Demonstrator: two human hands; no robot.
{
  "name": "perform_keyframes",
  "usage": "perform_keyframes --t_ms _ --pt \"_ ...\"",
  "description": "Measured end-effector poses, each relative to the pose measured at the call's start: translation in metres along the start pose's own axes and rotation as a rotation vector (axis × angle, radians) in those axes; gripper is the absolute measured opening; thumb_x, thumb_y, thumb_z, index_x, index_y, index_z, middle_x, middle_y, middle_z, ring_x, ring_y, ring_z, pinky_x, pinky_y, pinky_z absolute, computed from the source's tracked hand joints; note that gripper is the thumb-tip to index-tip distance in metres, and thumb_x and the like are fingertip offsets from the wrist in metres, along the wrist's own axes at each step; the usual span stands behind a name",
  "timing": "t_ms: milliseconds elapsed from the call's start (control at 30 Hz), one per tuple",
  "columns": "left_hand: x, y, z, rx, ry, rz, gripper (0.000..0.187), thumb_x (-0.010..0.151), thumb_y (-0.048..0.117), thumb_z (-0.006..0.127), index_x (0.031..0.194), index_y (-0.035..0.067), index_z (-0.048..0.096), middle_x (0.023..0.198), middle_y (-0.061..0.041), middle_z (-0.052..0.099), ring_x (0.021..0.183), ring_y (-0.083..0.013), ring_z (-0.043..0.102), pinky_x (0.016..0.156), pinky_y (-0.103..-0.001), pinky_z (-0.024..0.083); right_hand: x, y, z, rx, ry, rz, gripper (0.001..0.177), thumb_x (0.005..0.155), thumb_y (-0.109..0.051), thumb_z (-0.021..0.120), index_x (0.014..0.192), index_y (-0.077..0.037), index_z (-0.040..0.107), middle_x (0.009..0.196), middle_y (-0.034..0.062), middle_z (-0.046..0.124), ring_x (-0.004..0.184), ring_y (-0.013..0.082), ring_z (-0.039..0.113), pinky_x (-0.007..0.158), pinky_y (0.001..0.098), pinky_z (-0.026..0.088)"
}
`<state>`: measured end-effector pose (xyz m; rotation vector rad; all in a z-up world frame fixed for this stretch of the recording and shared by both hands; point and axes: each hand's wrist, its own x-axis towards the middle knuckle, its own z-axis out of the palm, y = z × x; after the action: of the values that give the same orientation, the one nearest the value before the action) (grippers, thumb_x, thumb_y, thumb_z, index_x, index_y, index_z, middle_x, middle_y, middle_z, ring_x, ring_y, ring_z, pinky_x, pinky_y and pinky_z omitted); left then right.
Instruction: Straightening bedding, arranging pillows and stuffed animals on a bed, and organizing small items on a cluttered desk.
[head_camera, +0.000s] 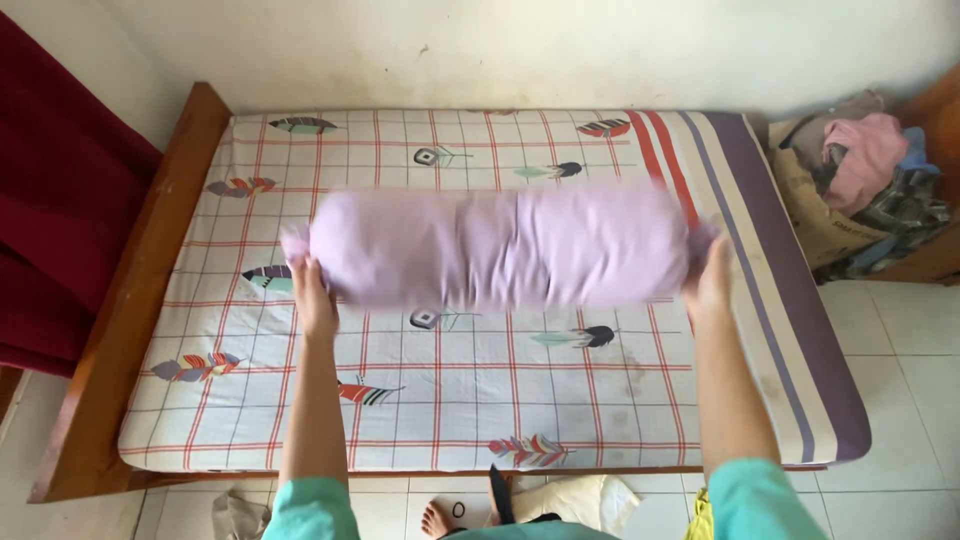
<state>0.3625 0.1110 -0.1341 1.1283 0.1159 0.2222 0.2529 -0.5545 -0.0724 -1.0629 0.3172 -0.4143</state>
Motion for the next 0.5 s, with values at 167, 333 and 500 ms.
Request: perform_keyframes --t_ms 167,333,500 --pt "-0.036 0.071 0.059 0.232 0.032 -0.088 0.09 0.096 0.057 0.045 0.163 0.021 -0.003 0.171 -0.011 0.006 0.154 -0.0293 0.019 0.116 -0.055 0.026 0.037 0.015 -0.005 -0.191 0.121 -0.115 0.064 0.105 -0.047 0.056 0.155 -0.014 0.032 0.14 -0.0037 0.048 0.129 0.0145 0.045 0.11 0.0439 0.036" --pt "-0.092 -0.076 -0.03 0.66 -0.119 0.048 0.083 0.108 0.055 0.042 0.165 0.005 0.008 0.176 -0.017 0.007 0.163 -0.0295 0.011 0.131 -0.044 0.014 -0.079 0.118 -0.007 -0.372 0.164 0.065 0.077 0.107 -0.044 0.058 0.164 -0.019 0.013 0.134 -0.0273 0.036 0.113 -0.0116 0.041 0.082 0.0246 0.042" --pt "-0.187 -0.119 -0.033 0.811 -0.316 -0.186 0.078 0.094 0.041 0.065 0.157 0.006 0.036 0.16 -0.019 0.039 0.149 -0.0316 0.037 0.12 -0.044 0.031 -0.232 0.265 -0.096 -0.536 0.268 0.307 0.082 0.093 -0.042 0.065 0.159 -0.011 0.029 0.151 0.0092 0.045 0.133 0.025 0.047 0.099 0.0455 0.045"
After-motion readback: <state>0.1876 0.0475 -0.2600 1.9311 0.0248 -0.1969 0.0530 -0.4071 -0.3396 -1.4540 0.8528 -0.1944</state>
